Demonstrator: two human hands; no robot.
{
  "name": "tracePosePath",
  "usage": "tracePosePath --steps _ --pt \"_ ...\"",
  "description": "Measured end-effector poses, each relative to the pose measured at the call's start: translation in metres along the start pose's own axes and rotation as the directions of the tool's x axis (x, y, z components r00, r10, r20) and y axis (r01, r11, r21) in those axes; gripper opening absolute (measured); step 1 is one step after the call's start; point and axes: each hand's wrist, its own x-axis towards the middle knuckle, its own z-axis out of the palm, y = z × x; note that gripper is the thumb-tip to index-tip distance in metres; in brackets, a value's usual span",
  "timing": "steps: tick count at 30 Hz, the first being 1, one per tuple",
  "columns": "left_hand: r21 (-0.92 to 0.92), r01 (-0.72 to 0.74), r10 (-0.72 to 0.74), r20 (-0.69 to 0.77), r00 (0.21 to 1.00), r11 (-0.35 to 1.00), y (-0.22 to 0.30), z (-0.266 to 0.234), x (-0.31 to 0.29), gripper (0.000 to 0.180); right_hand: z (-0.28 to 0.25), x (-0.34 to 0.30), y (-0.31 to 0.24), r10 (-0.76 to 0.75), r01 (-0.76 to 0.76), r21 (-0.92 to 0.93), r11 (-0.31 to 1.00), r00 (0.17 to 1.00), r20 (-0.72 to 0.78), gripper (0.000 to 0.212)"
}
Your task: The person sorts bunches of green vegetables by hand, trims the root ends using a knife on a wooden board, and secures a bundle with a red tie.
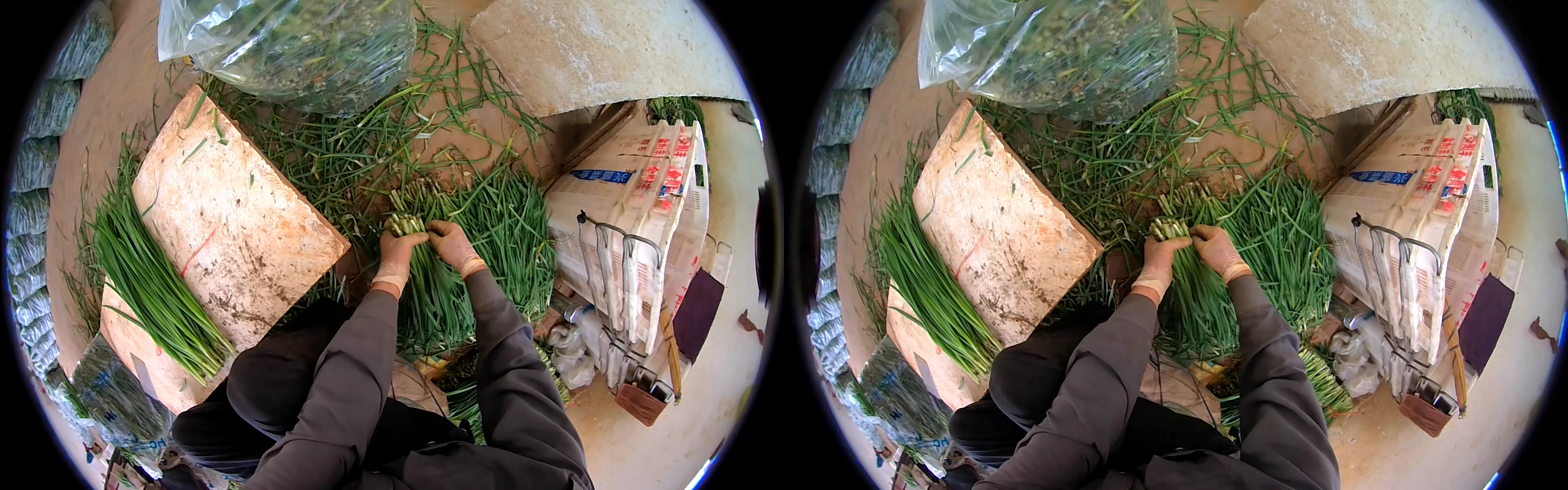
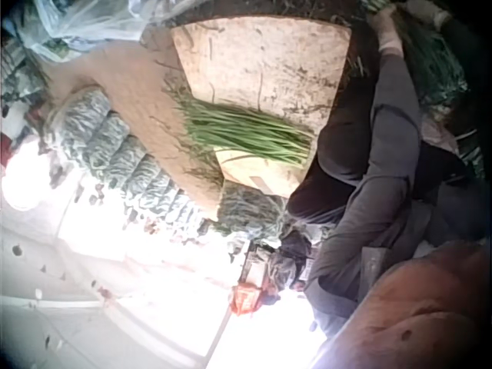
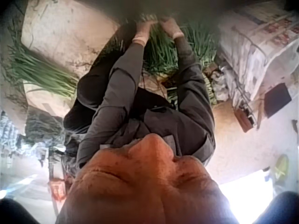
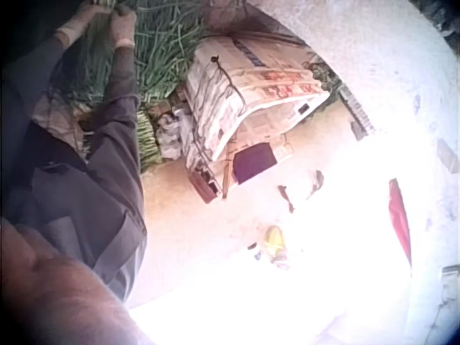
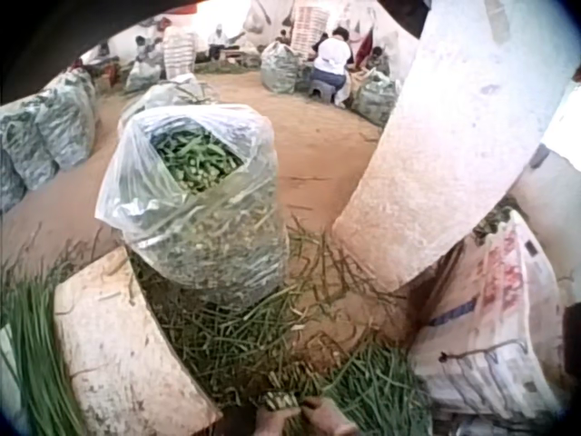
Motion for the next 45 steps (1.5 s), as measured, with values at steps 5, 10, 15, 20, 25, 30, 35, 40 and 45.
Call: tracePosePath --steps 5,10,15,20,25,30,35,40,45 --pt "0.029 0.052 -0.055 0.118 0.991 0.998 -0.001 -0.005 0.005 0.045 -0.001 0.003 0.001 0.044 -0.044 0.024 0.999 0.999 0.006 0.033" --pt "0.192 0.091 -0.109 0.087 0.99 0.977 0.004 -0.005 0.006 0.037 -0.005 -0.001 -0.003 0.049 -0.049 0.036 0.998 0.999 -0.002 0.037" --pt "0.162 0.082 -0.077 -0.035 0.996 0.983 0.007 -0.003 0.004 0.031 -0.048 0.02 -0.035 0.016 -0.133 -0.716 0.685 0.986 -0.168 0.057" --pt "0.243 -0.035 -0.032 0.267 0.963 0.969 0.001 0.002 0.003 0.035 -0.042 0.073 -0.034 -0.273 -0.006 -0.663 0.749 0.909 -0.316 0.067" --pt "0.35 0.109 -0.264 0.434 0.861 0.93 0.004 0.001 -0.002 0.036 -0.019 0.116 -0.025 -0.046 -0.076 -0.545 0.835 0.977 -0.206 0.087" --pt "0.517 0.194 -0.398 0.317 0.861 0.834 0.02 0.007 -0.011 0.073 -0.016 0.125 -0.029 0.109 -0.177 -0.567 0.804 0.982 -0.152 0.091" --pt "0.369 0.208 -0.334 0.319 0.887 0.906 0.02 0.005 -0.011 0.049 -0.027 0.111 -0.033 0.118 -0.136 -0.255 0.957 0.989 -0.087 0.079" --pt "0.193 0.168 -0.223 0.314 0.923 0.967 0.009 0.003 -0.008 0.035 -0.075 0.071 -0.02 0.041 -0.028 0.084 0.996 0.988 -0.148 0.061" --pt "0.213 0.173 -0.212 0.174 0.962 0.962 0.026 0.011 -0.022 0.041 -0.09 0.033 -0.034 -0.022 0.043 0.17 0.985 0.992 -0.126 0.07"
